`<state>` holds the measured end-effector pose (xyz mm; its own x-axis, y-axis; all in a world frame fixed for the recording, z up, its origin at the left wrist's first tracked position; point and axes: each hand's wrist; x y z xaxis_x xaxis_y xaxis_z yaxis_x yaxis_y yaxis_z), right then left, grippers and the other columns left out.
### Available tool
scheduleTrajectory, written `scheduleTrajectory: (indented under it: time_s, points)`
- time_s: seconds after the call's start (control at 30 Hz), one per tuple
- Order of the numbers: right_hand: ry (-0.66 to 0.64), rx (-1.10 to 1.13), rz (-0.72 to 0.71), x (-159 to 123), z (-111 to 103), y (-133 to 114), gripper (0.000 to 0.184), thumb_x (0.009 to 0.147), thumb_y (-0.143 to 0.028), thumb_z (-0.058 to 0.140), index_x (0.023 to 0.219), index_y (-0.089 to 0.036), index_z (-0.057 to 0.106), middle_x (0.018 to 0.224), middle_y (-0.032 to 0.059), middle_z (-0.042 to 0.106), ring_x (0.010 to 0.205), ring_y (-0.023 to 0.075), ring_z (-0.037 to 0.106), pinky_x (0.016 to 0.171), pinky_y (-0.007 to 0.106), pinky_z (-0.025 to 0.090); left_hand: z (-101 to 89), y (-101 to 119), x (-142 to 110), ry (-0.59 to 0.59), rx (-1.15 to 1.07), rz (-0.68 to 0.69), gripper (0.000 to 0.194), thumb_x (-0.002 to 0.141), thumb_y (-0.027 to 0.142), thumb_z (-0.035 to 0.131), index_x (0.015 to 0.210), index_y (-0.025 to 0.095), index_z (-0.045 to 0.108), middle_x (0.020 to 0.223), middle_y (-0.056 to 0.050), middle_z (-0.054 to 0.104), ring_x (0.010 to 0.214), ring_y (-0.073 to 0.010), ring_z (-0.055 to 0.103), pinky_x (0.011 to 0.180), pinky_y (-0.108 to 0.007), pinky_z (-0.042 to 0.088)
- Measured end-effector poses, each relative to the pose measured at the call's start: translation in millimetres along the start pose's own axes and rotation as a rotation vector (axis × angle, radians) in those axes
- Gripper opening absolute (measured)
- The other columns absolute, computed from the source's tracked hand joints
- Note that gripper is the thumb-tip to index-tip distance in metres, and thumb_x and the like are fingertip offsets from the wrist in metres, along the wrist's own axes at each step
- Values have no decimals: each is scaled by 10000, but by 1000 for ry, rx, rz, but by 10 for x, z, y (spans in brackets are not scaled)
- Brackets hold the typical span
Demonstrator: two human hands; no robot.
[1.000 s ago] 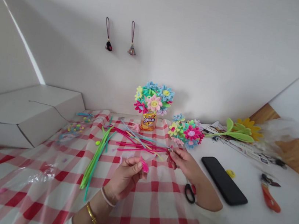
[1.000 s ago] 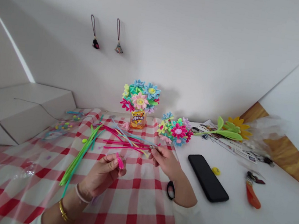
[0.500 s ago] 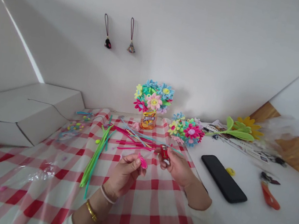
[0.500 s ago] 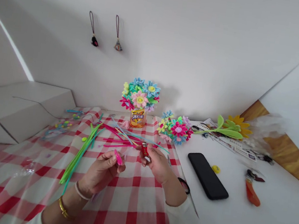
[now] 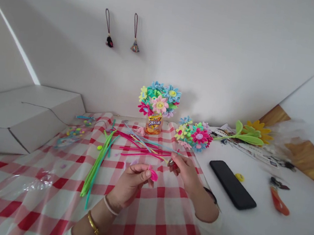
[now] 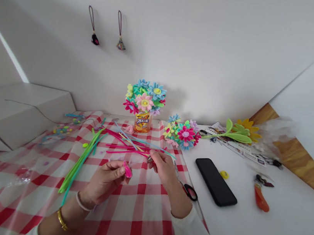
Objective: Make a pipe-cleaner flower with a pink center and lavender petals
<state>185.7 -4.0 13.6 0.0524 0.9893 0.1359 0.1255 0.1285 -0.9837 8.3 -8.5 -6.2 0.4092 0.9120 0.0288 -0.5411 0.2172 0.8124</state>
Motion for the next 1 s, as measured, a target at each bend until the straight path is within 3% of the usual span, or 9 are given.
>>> scheduleTrajectory:
  time_s: [0.3, 1.0]
  points:
    - [83, 81, -52, -13, 84, -13, 155, 774, -303, 510, 673, -205, 446, 544, -58, 490, 463, 89, 443, 470, 230, 334, 23, -19, -8, -42, -19, -9, 130, 638, 240, 728, 637, 121, 677, 570, -20, 617, 502, -109, 544, 493, -223, 413]
    - [59, 44, -52, -60, 142, -45, 135, 774, -302, 483, 700, -207, 421, 561, -58, 480, 491, 93, 466, 473, 223, 357, 15, -21, -7, -43, -85, -19, 135, 644, 254, 725, 636, 132, 667, 542, 4, 602, 487, -99, 534, 488, -217, 399]
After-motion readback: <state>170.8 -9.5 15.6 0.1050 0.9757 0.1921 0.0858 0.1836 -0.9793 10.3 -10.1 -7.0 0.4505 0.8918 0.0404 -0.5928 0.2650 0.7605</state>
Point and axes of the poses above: each hand's wrist, its own x-axis towards the middle knuckle, its own z-axis out of the palm, y = z × x
